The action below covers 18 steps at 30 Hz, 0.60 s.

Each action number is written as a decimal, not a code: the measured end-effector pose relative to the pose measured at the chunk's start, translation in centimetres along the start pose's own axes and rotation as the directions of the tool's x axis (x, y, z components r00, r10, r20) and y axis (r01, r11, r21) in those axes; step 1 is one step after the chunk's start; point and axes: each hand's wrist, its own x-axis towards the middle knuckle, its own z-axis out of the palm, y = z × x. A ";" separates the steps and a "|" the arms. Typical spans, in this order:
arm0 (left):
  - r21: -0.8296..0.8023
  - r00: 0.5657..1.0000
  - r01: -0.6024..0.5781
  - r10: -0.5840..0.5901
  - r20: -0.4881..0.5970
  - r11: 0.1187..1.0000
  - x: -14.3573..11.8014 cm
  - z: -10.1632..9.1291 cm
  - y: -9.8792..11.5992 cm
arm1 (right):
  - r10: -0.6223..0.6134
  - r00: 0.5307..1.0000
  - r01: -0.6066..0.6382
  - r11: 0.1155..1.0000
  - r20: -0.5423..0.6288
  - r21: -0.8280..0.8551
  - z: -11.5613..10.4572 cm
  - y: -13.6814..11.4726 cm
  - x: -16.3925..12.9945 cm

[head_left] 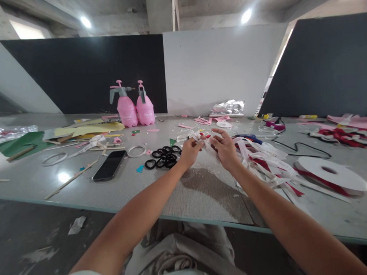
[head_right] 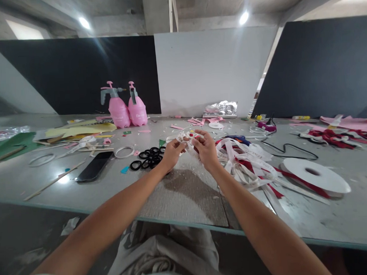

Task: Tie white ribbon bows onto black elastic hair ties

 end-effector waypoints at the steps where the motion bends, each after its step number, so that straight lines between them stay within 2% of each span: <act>1: -0.003 1.000 0.017 -0.017 0.003 1.000 0.0 0.0 0.0 | 0.023 1.000 -0.023 0.999 0.009 0.033 0.1 -0.1 0.0; 5: 0.006 0.998 0.052 -0.053 0.043 0.999 0.0 0.0 -0.1 | 0.055 0.998 -0.052 0.995 -0.036 0.089 0.2 -0.2 0.0; 10: -0.029 0.994 0.041 -0.038 0.101 0.999 -0.2 0.2 -0.2 | 0.023 0.989 -0.016 0.999 -0.149 0.046 -0.1 0.1 0.3; 14: -0.126 0.985 0.113 -0.095 0.143 0.986 -0.5 0.5 0.2 | -0.023 0.997 0.020 0.999 -0.076 -0.037 -0.3 0.2 0.4; 18: -0.018 0.991 0.076 -0.074 0.111 0.997 -0.6 0.7 0.7 | -0.080 0.997 0.080 0.987 0.005 -0.141 0.0 0.1 0.2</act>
